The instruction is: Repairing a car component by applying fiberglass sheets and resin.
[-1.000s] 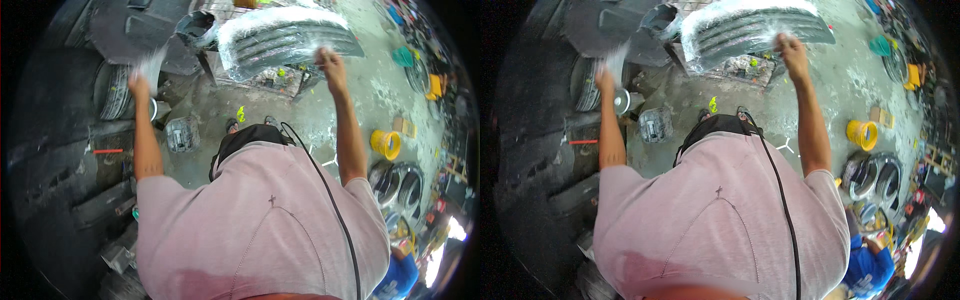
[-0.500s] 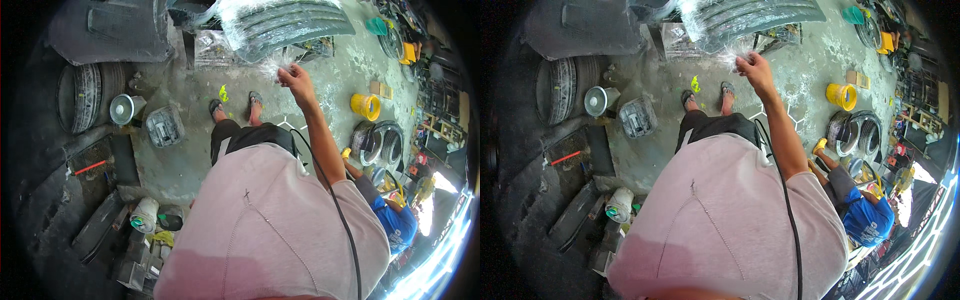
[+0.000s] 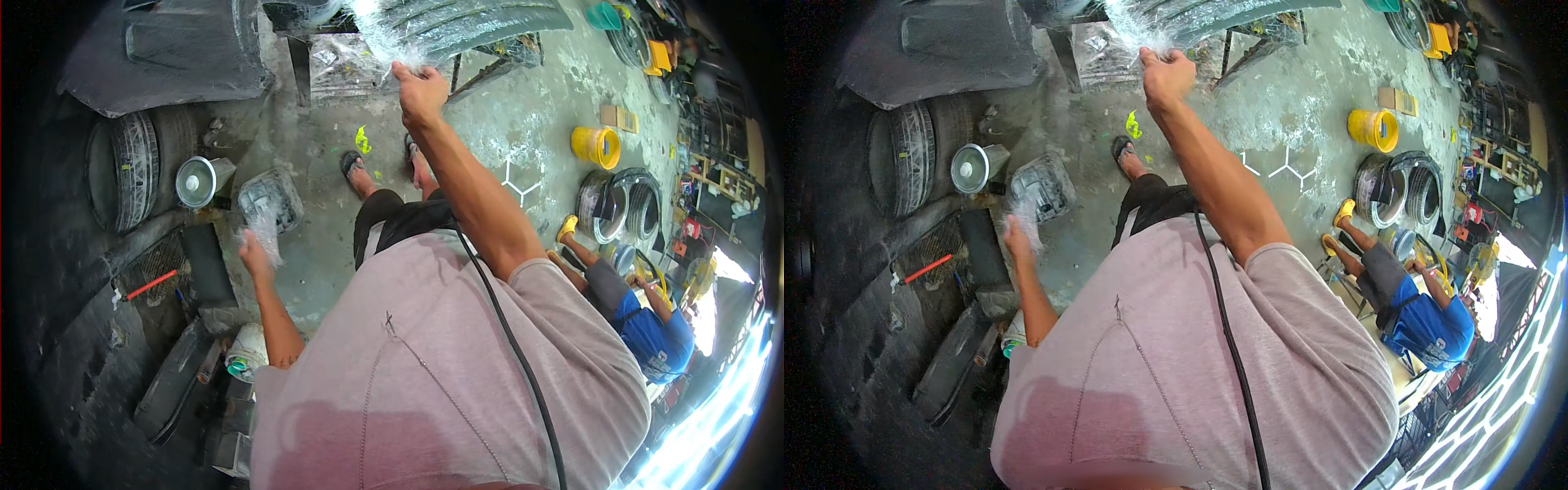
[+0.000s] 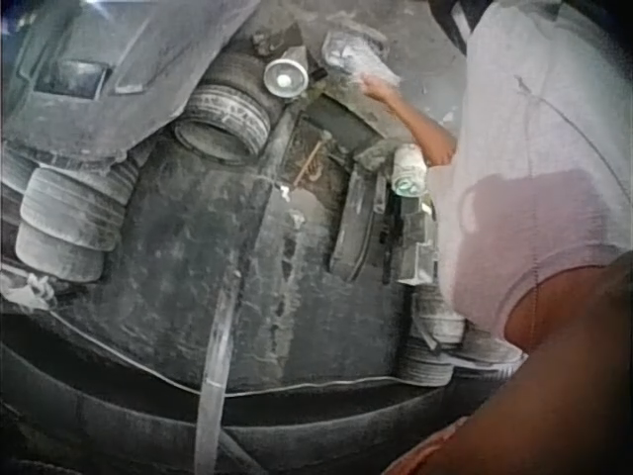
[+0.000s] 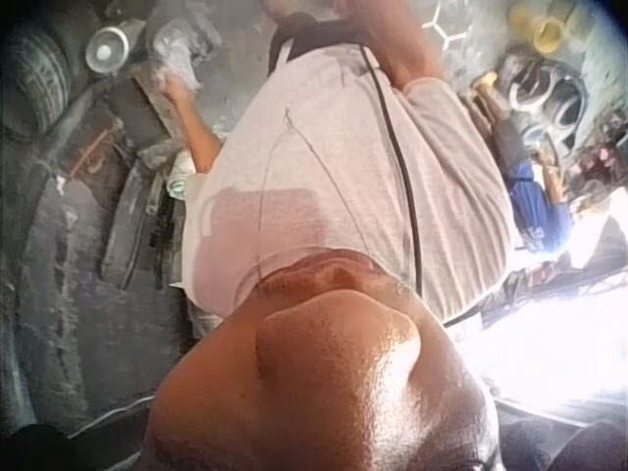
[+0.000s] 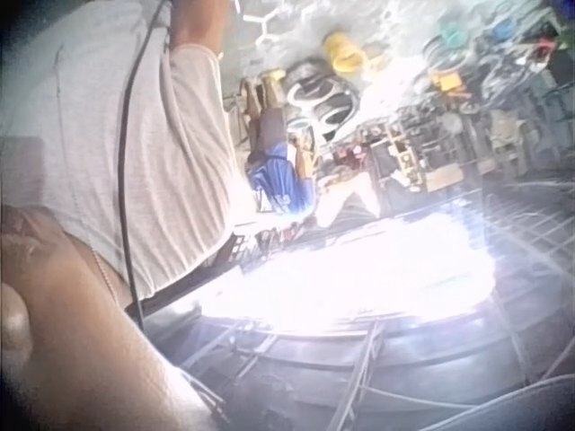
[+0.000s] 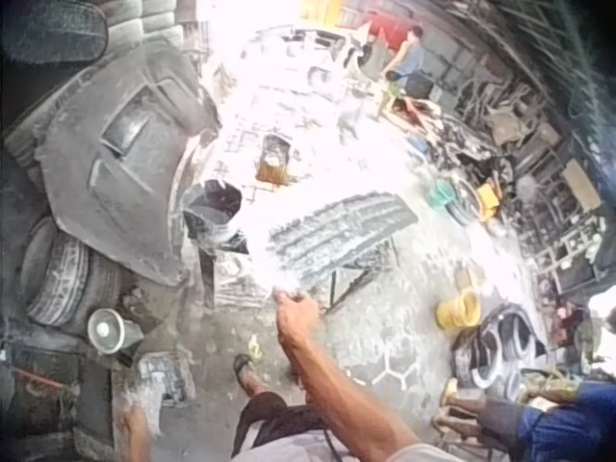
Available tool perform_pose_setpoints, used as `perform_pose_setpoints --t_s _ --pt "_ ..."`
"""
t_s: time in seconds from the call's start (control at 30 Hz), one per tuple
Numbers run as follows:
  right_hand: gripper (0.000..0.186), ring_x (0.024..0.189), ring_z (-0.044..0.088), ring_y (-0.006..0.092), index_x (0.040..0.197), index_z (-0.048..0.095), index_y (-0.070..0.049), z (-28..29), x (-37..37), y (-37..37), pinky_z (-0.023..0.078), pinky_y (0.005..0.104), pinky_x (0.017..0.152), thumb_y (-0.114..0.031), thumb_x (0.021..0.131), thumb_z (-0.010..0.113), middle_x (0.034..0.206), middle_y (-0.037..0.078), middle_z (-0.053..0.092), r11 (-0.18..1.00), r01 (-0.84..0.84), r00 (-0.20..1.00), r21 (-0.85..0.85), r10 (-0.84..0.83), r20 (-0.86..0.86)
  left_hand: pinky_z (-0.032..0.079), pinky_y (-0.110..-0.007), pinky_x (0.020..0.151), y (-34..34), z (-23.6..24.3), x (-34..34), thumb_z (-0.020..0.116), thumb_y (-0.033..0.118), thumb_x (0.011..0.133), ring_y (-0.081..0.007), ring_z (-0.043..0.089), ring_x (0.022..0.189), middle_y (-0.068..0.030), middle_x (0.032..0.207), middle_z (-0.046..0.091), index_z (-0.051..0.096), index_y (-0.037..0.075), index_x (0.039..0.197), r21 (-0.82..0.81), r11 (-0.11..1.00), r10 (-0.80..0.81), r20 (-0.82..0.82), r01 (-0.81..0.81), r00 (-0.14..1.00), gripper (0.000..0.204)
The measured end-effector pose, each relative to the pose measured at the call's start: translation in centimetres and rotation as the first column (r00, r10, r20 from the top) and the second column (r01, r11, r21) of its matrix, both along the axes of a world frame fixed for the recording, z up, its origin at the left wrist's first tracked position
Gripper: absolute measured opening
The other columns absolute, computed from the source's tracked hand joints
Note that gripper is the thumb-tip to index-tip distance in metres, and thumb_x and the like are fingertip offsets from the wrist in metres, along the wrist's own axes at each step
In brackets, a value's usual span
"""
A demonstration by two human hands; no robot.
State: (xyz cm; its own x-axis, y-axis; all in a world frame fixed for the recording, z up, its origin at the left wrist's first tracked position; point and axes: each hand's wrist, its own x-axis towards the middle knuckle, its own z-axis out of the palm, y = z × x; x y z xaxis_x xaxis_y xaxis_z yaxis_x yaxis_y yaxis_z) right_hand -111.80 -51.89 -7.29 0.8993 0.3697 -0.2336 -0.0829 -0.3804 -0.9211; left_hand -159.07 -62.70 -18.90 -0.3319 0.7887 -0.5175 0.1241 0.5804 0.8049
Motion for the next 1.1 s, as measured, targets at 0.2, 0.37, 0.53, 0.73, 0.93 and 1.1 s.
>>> perform_pose_setpoints --t_s 0.2,0.37,0.53,0.73,0.93,1.1 --pt "0.057 0.103 0.064 0.0298 0.114 0.065 0.007 -1.6 1.0 0.8 0.050 0.0362 0.089 -0.023 0.072 0.087 0.116 0.025 0.064 0.996 -0.007 0.967 0.091 0.030 -0.253 0.047 -0.044 0.075 -12.1 -6.8 -1.3 0.054 0.039 0.097 -0.0289 0.059 0.076 -0.0207 0.080 0.066 0.066 -0.009 0.092 -0.475 0.845 -0.401 -0.259 0.246 0.878 0.050" --pt "0.053 0.104 0.059 0.0244 0.114 0.063 0.006 1.6 1.9 -0.8 0.047 0.0357 0.087 -0.025 0.078 0.084 0.117 0.020 0.062 0.956 -0.110 0.989 -0.272 0.133 0.065 0.047 -0.043 0.079 -17.7 -7.4 -3.9 0.052 0.035 0.097 -0.0289 0.062 0.084 -0.0215 0.089 0.068 0.066 -0.010 0.099 -0.594 0.697 -0.655 -0.298 0.403 0.694 0.047" --pt "0.058 0.118 0.051 0.0385 0.125 0.059 -0.004 5.7 3.9 -3.8 0.039 0.0500 0.101 -0.038 0.082 0.077 0.124 0.020 0.056 0.935 -0.322 0.494 -0.146 0.298 0.817 0.048 -0.040 0.083 -14.7 -6.4 -2.9 0.052 0.034 0.099 -0.0279 0.062 0.089 -0.0189 0.101 0.068 0.064 -0.010 0.108 -0.535 0.845 -0.113 -0.131 0.026 0.985 0.046" --pt "0.067 0.139 0.040 0.0317 0.137 0.050 -0.003 3.3 3.0 -3.5 0.028 0.0546 0.112 -0.055 0.095 0.051 0.148 0.017 0.045 0.545 -0.460 0.129 -0.701 0.822 0.555 0.048 -0.037 0.084 -8.4 -2.9 1.4 0.054 0.036 0.100 -0.0246 0.062 0.093 -0.0184 0.106 0.067 0.061 -0.010 0.119 -0.359 0.930 -0.102 -0.056 0.075 0.993 0.050" --pt "0.074 0.144 0.032 0.0301 0.142 0.046 -0.005 2.4 3.5 -1.3 0.017 0.0594 0.115 -0.063 0.095 0.043 0.149 0.012 0.045 0.660 -0.397 0.092 -0.637 0.720 0.688 0.048 -0.038 0.086 -7.9 -3.4 2.1 0.055 0.036 0.100 -0.0265 0.064 0.095 -0.0181 0.103 0.070 0.064 -0.010 0.115 -0.336 0.920 -0.228 -0.044 0.200 0.973 0.049" --pt "0.076 0.144 0.032 0.0309 0.144 0.046 -0.006 4.0 3.9 -0.9 0.016 0.0590 0.116 -0.063 0.093 0.047 0.148 0.013 0.045 0.631 -0.419 0.219 -0.653 0.768 0.602 0.049 -0.036 0.082 -6.0 -1.4 4.0 0.054 0.033 0.100 -0.0256 0.062 0.087 -0.0194 0.096 0.069 0.066 -0.009 0.110 -0.350 0.913 -0.307 -0.253 0.209 0.917 0.045"
